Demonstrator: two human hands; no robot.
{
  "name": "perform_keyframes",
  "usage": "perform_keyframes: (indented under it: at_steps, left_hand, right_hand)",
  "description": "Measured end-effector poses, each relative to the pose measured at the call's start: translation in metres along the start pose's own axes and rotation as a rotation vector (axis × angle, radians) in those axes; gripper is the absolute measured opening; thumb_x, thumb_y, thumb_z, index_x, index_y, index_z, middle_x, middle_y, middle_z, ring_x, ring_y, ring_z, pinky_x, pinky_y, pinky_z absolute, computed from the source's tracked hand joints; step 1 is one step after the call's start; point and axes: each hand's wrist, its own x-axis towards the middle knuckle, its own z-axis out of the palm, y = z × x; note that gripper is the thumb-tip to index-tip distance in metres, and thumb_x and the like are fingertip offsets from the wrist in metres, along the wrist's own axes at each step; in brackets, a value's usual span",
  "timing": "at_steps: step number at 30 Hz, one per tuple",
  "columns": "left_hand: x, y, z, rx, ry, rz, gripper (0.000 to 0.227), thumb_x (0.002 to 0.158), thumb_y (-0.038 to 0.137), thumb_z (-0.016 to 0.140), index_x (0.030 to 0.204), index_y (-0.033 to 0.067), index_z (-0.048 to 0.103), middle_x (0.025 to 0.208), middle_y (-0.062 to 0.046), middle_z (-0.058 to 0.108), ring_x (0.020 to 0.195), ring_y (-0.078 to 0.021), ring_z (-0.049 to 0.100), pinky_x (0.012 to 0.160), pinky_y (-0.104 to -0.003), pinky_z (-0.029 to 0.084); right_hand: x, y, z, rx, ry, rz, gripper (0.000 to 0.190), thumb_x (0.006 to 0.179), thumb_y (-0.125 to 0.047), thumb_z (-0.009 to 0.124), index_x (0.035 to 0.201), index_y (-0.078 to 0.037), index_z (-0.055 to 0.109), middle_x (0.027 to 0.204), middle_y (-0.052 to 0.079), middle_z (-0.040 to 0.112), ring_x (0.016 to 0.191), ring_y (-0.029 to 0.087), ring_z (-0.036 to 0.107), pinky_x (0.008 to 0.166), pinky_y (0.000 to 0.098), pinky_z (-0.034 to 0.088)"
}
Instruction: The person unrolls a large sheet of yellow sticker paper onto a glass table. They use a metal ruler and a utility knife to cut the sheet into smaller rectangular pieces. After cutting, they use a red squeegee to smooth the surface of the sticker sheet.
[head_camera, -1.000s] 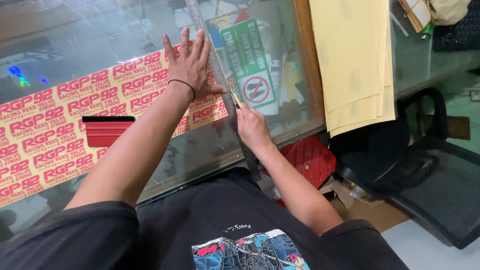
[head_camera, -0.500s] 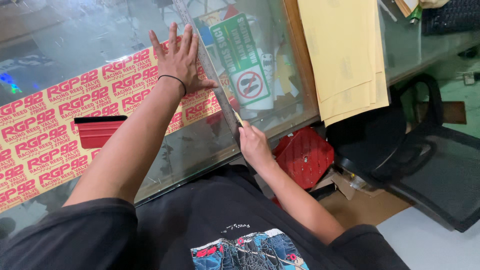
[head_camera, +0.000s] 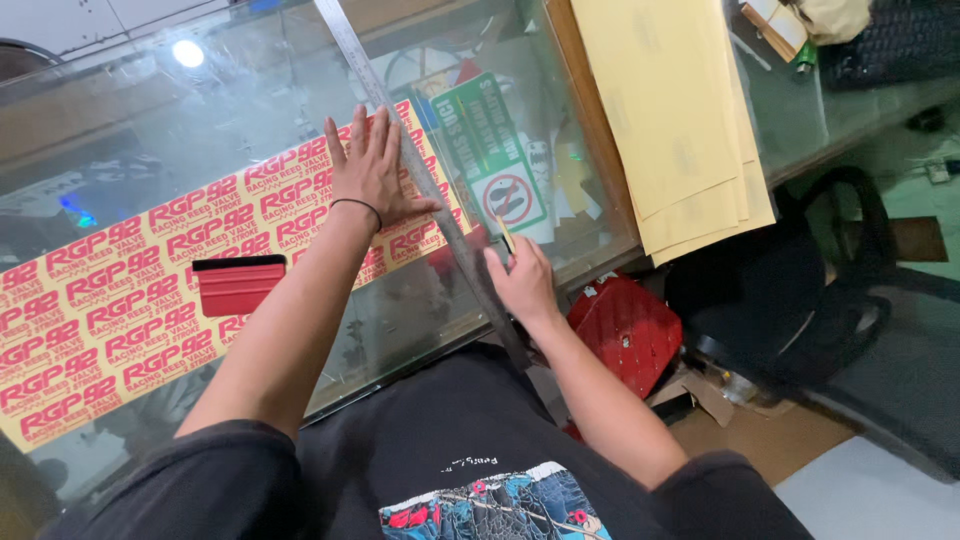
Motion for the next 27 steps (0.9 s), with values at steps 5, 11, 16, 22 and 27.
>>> perform_keyframes:
  at_steps: [5,11,16,22,27]
  left_hand:
    - [-0.026,0.004,-0.008,-0.059,-0.035,-0.044,0.138,0.064,0.101,0.048,0.167,0.0133,0.021,0.176,-0.008,0.01,0.161,-0.0344,0.001,0.126,-0.069,-0.006]
    - [-0.038,-0.002,0.005,-0.099,-0.019,-0.087,0.138,0.066,0.104,0.045,0.167,0.0142,0.02,0.176,-0.007,0.008,0.161,-0.0333,-0.001,0.126,-0.067,-0.008]
    - [-0.046,-0.007,0.015,-0.108,-0.005,-0.111,0.135,0.069,0.105,0.041,0.168,0.0148,0.019,0.177,-0.007,0.007,0.161,-0.0327,0.001,0.125,-0.067,-0.009]
    - [-0.059,-0.02,0.035,-0.223,0.121,-0.172,0.138,0.066,0.105,0.043,0.168,0.0154,0.018,0.176,-0.011,0.006,0.162,-0.0332,0.004,0.125,-0.066,-0.01]
    - [-0.132,-0.056,0.059,-0.199,0.396,-0.437,0.101,0.082,0.071,0.064,0.158,0.009,0.04,0.166,-0.024,0.03,0.155,-0.0438,0.022,0.119,-0.071,0.014]
  right_hand:
    - [0.071,-0.035,0.036,-0.093,-0.02,0.003,0.031,0.09,-0.035,0.07,0.104,-0.007,0.066,0.089,0.014,0.062,0.09,0.04,0.07,0.073,0.054,0.059]
    - [0.104,-0.001,0.033,-0.206,-0.032,0.101,0.02,0.093,-0.025,0.06,0.1,-0.008,0.067,0.091,0.016,0.066,0.092,0.042,0.072,0.076,0.0546,0.059]
    - [0.098,0.018,-0.008,-0.222,0.175,0.176,0.028,0.093,-0.018,0.059,0.116,-0.003,0.062,0.099,0.023,0.067,0.097,0.047,0.07,0.081,0.0587,0.056]
    - [-0.003,-0.058,0.013,-0.068,-0.128,-0.14,0.056,0.079,-0.049,0.082,0.111,-0.006,0.067,0.101,0.02,0.066,0.098,0.046,0.07,0.079,0.0555,0.06]
    - [-0.009,-0.048,0.025,-0.141,-0.151,0.009,0.046,0.08,-0.043,0.073,0.116,-0.015,0.065,0.106,0.007,0.061,0.095,0.035,0.072,0.078,0.0476,0.061]
